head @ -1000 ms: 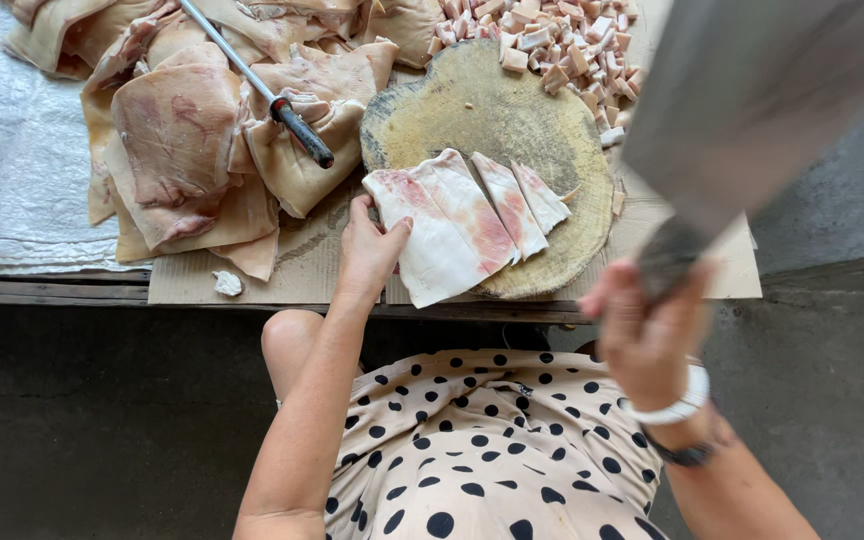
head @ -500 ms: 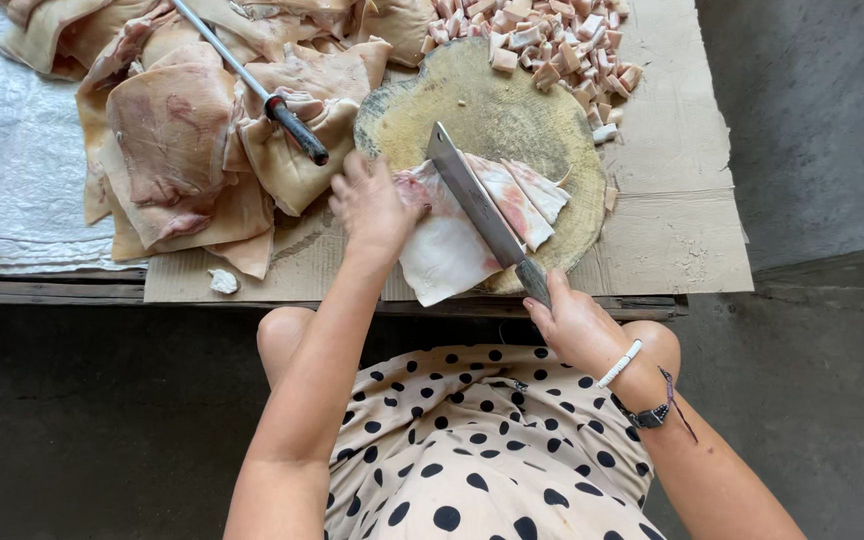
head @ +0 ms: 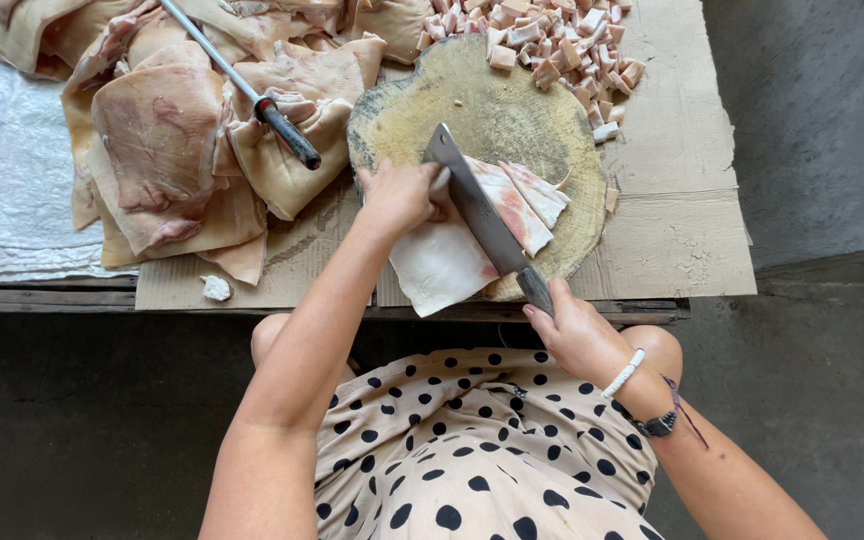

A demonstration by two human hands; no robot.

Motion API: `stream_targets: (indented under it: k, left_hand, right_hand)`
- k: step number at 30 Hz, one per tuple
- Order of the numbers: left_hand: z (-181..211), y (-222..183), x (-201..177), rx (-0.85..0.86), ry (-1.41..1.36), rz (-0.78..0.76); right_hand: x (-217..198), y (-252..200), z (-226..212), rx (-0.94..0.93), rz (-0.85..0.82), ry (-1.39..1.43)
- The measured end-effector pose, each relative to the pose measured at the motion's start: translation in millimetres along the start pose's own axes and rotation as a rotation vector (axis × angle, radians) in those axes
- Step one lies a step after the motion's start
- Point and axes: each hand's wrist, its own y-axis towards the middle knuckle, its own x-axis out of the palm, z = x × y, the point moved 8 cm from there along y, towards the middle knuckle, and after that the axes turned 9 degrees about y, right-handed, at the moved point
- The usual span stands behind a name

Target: The person uses a cleaver to cut large sheets of pork skin and fat into small cubes on a round wooden cutting board. The person repeatedly slices the meat into strips and then dices them, accumulating a pile of chopped pieces on the board.

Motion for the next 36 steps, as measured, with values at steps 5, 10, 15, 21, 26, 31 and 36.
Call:
stream_targets:
  k: [5,10,15,21,26,31,36]
  left_hand:
    - [52.5,-45.4,7.4,0.221,0.137,0.119]
    - [49.4,-59.1,1.1,0.160,0.275,0.176]
    - [20.1,-49.8,-8.5,-0.001,0.298,0.207]
    - [15.1,-44.1,-6.7,-0.015,0.286,0.206]
    - [14.2,-57.4,-11.6,0.022,0.251,0.396]
    - [35.8,-55.7,2.5,0.124,0.317,0.316]
    - [76.7,-86.3,8.2,0.235,0.296,0.330]
  right_hand:
    - [16.5,38.4,17.5,0.199,-0.033,0.031]
    - [8.1,49.4,13.0,0.392,-0.165,0.309]
    - [-13.8,3.5,23.3,0.418,-0.170,0.190]
    - [-28.0,-62.6,29.2,0.082,-0.087,-0.129]
    - [-15.2,-80.8,56.9,0.414,-0.227,-0.044]
    - [-4.1,-56.1,53.9,0.297,-0.166,-0.138]
    - [15.9,4.6,46.2,0.050,-0.045,-0.146]
